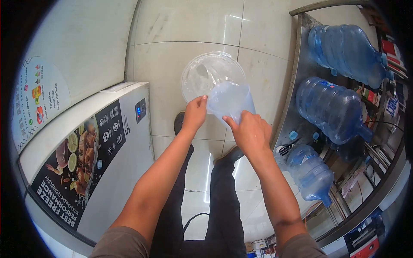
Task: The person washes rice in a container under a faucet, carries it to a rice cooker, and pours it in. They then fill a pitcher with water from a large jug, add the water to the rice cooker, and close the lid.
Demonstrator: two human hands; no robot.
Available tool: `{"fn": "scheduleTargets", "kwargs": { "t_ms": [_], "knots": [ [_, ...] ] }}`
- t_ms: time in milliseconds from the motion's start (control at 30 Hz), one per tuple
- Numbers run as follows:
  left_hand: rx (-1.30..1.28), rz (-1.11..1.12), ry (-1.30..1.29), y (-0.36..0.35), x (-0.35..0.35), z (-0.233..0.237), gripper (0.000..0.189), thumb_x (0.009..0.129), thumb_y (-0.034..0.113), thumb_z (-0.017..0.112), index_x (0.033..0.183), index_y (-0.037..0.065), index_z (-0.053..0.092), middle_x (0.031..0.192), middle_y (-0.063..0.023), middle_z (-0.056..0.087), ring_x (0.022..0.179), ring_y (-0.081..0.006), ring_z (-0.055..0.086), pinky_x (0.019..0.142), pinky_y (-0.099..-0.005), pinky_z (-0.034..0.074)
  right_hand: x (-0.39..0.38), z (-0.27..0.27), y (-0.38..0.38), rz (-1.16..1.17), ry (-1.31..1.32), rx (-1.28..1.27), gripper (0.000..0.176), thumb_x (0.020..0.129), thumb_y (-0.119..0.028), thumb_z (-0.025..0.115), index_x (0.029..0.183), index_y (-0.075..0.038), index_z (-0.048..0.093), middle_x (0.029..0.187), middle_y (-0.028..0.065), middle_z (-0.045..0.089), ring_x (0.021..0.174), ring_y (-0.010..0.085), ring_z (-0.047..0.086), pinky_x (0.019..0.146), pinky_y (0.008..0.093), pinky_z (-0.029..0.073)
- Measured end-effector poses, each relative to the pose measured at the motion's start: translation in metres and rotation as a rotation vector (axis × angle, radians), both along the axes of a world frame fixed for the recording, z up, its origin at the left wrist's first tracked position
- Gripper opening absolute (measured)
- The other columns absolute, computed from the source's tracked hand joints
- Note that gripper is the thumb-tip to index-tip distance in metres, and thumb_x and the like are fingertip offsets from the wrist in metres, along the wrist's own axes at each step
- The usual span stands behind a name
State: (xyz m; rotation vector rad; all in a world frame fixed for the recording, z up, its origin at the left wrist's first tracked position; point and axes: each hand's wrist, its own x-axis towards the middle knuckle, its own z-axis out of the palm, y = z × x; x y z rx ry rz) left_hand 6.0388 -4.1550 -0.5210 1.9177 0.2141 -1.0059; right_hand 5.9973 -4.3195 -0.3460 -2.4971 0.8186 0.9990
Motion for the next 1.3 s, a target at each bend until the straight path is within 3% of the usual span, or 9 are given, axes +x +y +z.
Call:
{"fn": "scheduleTargets", "kwargs": {
  "t_ms": [233, 333, 467, 667, 833, 1033, 1133, 1200, 1300],
  "knots": [
    [-0.049, 0.35, 0.017, 0.011, 0.0, -0.008, 0.045, 0.104, 0.035, 0.051, 0.12, -0.004, 0.067, 0.097, -0.0154, 0.071, 0.088, -0.0193, 0.068, 0.074, -0.0315, 0.057, 0.043, -0.017, 0.008, 0.155, -0.106, 0.053, 0.04, 0.089, -0.043, 0.07, 0.079, -0.005, 0.073, 0.073, 0.0153, 0.071, 0.071, 0.0326, 0.071, 0.06, 0.0428, 0.053],
    [-0.063, 0.411, 0.04, 0.013, -0.007, -0.007, 0.046, 0.103, 0.033, 0.053, 0.126, -0.005, 0.062, 0.104, -0.0163, 0.07, 0.09, -0.0198, 0.068, 0.075, -0.0316, 0.059, 0.06, -0.031, 0.01, 0.229, -0.201, 0.048, 0.047, 0.087, -0.049, 0.07, 0.074, -0.004, 0.071, 0.07, 0.0158, 0.07, 0.067, 0.0333, 0.07, 0.059, 0.0421, 0.053],
    [-0.052, 0.314, 0.098, 0.011, -0.024, 0.016, 0.043, 0.104, 0.026, 0.053, 0.133, -0.006, 0.055, 0.118, -0.0142, 0.067, 0.105, -0.0197, 0.067, 0.082, -0.0316, 0.058, 0.088, -0.036, 0.01, 0.273, -0.15, 0.067, 0.04, 0.087, -0.044, 0.071, 0.082, -0.005, 0.073, 0.078, 0.015, 0.072, 0.074, 0.0319, 0.072, 0.063, 0.0408, 0.055],
    [-0.139, 0.328, 0.122, 0.0, -0.059, 0.034, 0.046, 0.099, 0.028, 0.062, 0.129, -0.006, 0.059, 0.115, -0.0179, 0.07, 0.095, -0.0175, 0.069, 0.075, -0.0303, 0.056, 0.118, -0.017, 0.006, 0.285, 0.039, 0.13, 0.037, 0.088, -0.041, 0.07, 0.093, -0.005, 0.074, 0.092, 0.016, 0.074, 0.089, 0.032, 0.072, 0.072, 0.0409, 0.057],
    [-0.116, 0.067, 0.058, -0.002, -0.09, 0.06, 0.046, 0.098, 0.032, 0.062, 0.13, 0.0, 0.061, 0.11, -0.0254, 0.07, 0.088, -0.0293, 0.071, 0.081, -0.0385, 0.054, 0.091, -0.013, -0.005, 0.228, -0.002, 0.114, 0.042, 0.089, -0.044, 0.068, 0.095, -0.003, 0.073, 0.096, 0.0182, 0.074, 0.095, 0.0353, 0.071, 0.078, 0.0433, 0.056],
    [0.0, -0.326, 0.293, 0.023, -0.116, 0.142, 0.045, 0.1, 0.034, 0.06, 0.133, 0.003, 0.06, 0.118, -0.0217, 0.068, 0.106, -0.0293, 0.069, 0.091, -0.0386, 0.053, -0.022, -0.008, -0.024, -0.152, -0.013, 0.102, 0.051, 0.09, -0.048, 0.065, 0.086, 0.003, 0.071, 0.084, 0.0258, 0.07, 0.084, 0.0443, 0.069, 0.075, 0.0502, 0.054],
    [0.012, -0.563, 0.169, 0.059, -0.141, 0.16, 0.047, 0.099, 0.036, 0.061, 0.132, 0.002, 0.06, 0.123, -0.0223, 0.066, 0.116, -0.0358, 0.062, 0.101, -0.0419, 0.048, -0.098, -0.018, -0.029, -0.349, -0.145, 0.228, 0.049, 0.092, -0.044, 0.066, 0.089, 0.004, 0.071, 0.077, 0.0235, 0.07, 0.079, 0.0384, 0.071, 0.07, 0.0459, 0.054],
    [0.038, -0.643, 0.063, 0.086, -0.154, 0.17, 0.05, 0.098, 0.035, 0.061, 0.134, 0.002, 0.058, 0.132, -0.0233, 0.061, 0.125, -0.0391, 0.055, 0.108, -0.0433, 0.042, -0.145, -0.03, -0.026, -0.948, -0.188, 0.42, 0.036, 0.093, -0.03, 0.07, 0.093, 0.006, 0.071, 0.086, 0.0165, 0.073, 0.075, 0.0234, 0.072, 0.07, 0.034, 0.059],
    [0.293, -0.94, 0.017, 0.125, -0.163, 0.186, 0.058, 0.096, 0.043, 0.061, 0.136, 0.001, 0.055, 0.145, -0.0238, 0.049, 0.136, -0.0461, 0.042, 0.113, -0.0487, 0.035, -0.244, -0.092, -0.023, -1.102, -0.457, 0.427, 0.027, 0.095, -0.019, 0.069, 0.101, 0.007, 0.07, 0.09, 0.0101, 0.073, 0.079, 0.0142, 0.069, 0.073, 0.0288, 0.06]
  ]
}}
